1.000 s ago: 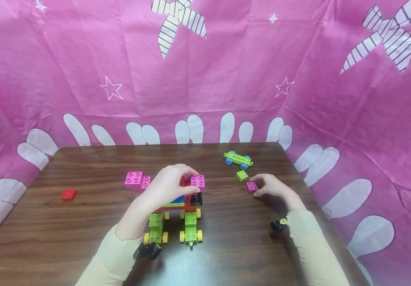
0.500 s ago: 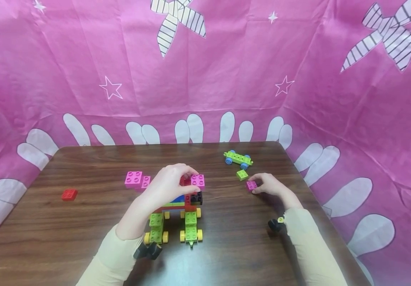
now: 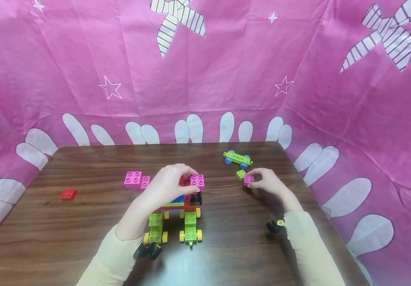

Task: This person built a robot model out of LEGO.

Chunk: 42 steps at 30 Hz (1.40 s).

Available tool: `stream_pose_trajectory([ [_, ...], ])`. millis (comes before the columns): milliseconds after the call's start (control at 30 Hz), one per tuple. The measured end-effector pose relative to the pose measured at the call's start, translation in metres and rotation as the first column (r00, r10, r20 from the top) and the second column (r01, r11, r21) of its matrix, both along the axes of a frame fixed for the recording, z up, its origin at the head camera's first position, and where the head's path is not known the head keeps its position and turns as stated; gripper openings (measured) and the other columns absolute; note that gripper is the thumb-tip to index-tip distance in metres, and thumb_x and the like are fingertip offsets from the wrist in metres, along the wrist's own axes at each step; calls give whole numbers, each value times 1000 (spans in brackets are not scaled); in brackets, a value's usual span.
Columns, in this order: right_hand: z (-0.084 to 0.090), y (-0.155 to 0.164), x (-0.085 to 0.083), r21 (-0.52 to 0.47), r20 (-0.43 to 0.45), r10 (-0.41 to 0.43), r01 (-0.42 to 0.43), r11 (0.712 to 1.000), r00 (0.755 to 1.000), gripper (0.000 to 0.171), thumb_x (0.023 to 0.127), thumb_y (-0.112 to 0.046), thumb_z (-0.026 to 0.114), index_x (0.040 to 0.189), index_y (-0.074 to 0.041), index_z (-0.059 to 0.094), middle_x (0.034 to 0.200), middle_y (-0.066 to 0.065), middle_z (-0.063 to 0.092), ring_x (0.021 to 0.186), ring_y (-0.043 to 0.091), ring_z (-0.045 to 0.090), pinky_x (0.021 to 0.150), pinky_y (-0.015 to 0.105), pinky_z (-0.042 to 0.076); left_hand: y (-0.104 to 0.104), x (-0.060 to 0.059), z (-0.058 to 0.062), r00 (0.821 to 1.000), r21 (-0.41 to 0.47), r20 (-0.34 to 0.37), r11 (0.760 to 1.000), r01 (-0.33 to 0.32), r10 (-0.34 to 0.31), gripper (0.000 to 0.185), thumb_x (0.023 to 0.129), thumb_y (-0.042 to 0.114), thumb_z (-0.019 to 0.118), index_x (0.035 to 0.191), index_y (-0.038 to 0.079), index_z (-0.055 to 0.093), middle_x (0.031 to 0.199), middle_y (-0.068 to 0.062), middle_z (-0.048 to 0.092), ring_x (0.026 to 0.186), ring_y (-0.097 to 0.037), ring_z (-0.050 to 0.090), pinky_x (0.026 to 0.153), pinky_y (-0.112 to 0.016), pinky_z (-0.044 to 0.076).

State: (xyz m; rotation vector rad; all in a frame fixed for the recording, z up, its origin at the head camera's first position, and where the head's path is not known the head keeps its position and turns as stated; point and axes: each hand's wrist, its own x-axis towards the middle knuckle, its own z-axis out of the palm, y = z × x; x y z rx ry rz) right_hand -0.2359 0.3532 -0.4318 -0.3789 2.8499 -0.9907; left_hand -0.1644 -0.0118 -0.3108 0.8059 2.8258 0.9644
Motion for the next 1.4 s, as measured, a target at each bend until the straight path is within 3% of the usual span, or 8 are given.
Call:
stream_pose_trajectory([
  [267,26,-29,5,-38,-124,32,-37,999,992,36,80,-19,81,112,-6,70,105,10,71,98,17,63,88,40,54,-1,1,1,1000,15,1,1000,-1,1,38,82,30,80,114,12,71,107,-2,71,101,-18,65,90,-34,55],
  [433,45,-50,11,-51,-188,48,-58,997,981,38,78,-19,82,113,-9,71,103,6,72,94,10,61,84,29,52,-2,1,0,1000,17,-19,1000,10,-10,38,82,29,80,113,11,71,106,-2,71,97,-17,65,88,-33,55],
  [700,73,-81,23,-84,-215,91,-111,990,972,43,79,-21,82,118,-11,69,107,4,72,98,14,63,83,26,53,-2,0,-1,999,2,-38,1000,25,-25,41,82,29,80,116,11,70,107,-2,71,97,-16,64,88,-32,55],
  [867,86,-98,30,-148,-234,118,-155,977,965,42,78,-17,83,117,-11,69,106,4,72,96,7,63,82,25,53,-3,-1,-1,999,0,-44,1000,31,-31,41,81,29,80,116,10,69,107,-3,71,97,-17,65,88,-33,55],
  [1000,95,-110,36,-186,-263,153,-205,961,953,41,77,-13,83,115,-9,70,102,4,72,92,6,65,79,24,55,-4,-1,-1,998,-2,-51,999,36,-36,40,81,28,80,115,9,70,105,-3,71,97,-18,65,88,-33,55],
  [1200,100,-123,43,-164,-363,198,-271,948,911,39,75,-8,83,112,-8,71,97,3,72,89,5,65,77,27,56,-4,-2,-1,998,-12,-53,999,37,-38,43,81,31,81,115,9,70,107,-3,71,99,-18,65,90,-34,54],
  [1400,103,-129,50,-190,-369,179,-263,946,912,39,75,-7,83,112,-7,71,98,3,73,91,3,65,77,27,56,-4,-2,-2,996,-15,-71,999,44,-45,41,81,32,80,114,9,71,106,-3,72,98,-18,65,88,-34,55],
])
